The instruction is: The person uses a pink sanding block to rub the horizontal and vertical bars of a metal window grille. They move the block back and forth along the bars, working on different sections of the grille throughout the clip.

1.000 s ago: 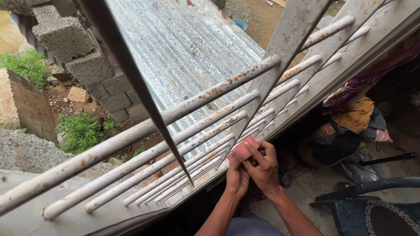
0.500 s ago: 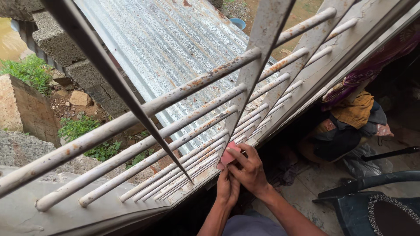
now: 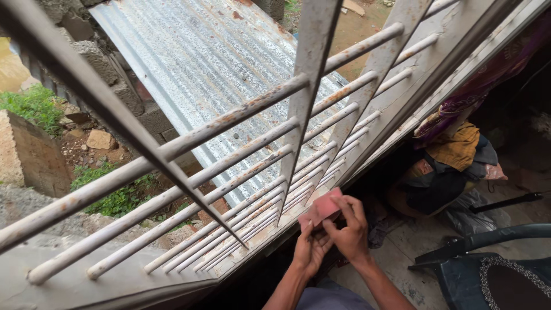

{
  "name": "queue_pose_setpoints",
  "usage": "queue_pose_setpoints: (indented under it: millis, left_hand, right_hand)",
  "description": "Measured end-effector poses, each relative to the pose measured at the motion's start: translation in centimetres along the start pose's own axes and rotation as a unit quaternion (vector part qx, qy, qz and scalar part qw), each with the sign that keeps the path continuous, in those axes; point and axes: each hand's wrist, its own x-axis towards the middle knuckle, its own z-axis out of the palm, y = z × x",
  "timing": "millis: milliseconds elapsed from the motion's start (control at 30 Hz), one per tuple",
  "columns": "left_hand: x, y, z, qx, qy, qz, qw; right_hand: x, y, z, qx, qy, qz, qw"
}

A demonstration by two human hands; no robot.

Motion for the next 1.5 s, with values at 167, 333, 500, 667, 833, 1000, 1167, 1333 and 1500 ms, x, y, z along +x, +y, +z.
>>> queue_pose_setpoints:
  millis: [167, 333, 500, 667, 833, 1000, 1167, 1333, 1500]
  left_hand:
    - [4.0, -1.7, 2.4, 0.012, -0.058, 0.013, 0.998]
    - [7.1, -1.5, 4.4, -0.059, -0.067, 0.086, 0.992]
    - [7.8, -0.8, 4.4, -0.100, -0.021, 0.107, 0.989]
    - [9.5, -0.7, 3.7, -0.123, -0.036, 0.153, 0.980]
    - [12.3, -1.0, 2.8, -0.113, -0.054, 0.137, 0.983]
    - [13.3, -1.6, 3.1, -0.082, -0.050, 0.114, 0.989]
    - [10.7, 0.2, 5.2, -0.051, -0.030, 0.126, 0.990]
    - [6.7, 1.4, 7.1, -0.034, -0.075, 0.173, 0.982]
    - [7.5, 1.1, 7.3, -0.041, -0.027, 0.144, 0.988]
  right_hand:
    - [2.6, 2.5, -1.8, -0.028, 0.056, -0.026, 0.998]
    - [4.6, 3.1, -0.9, 0.031, 0.034, 0.043, 0.998]
    - [4.6, 3.9, 0.9, -0.008, 0.016, -0.014, 1.000]
    - [4.3, 5.1, 2.5, -0.012, 0.022, -0.039, 0.999]
    - [5.2, 6.6, 2.1, -0.045, 0.043, -0.050, 0.997]
    - [5.6, 7.1, 1.3, -0.045, 0.067, -0.042, 0.996]
    - [6.1, 5.9, 1.8, -0.004, 0.076, -0.004, 0.997]
    - [5.2, 4.1, 2.3, 0.040, 0.030, -0.008, 0.999]
    - [5.8, 4.4, 2.0, 0.034, 0.033, -0.012, 0.999]
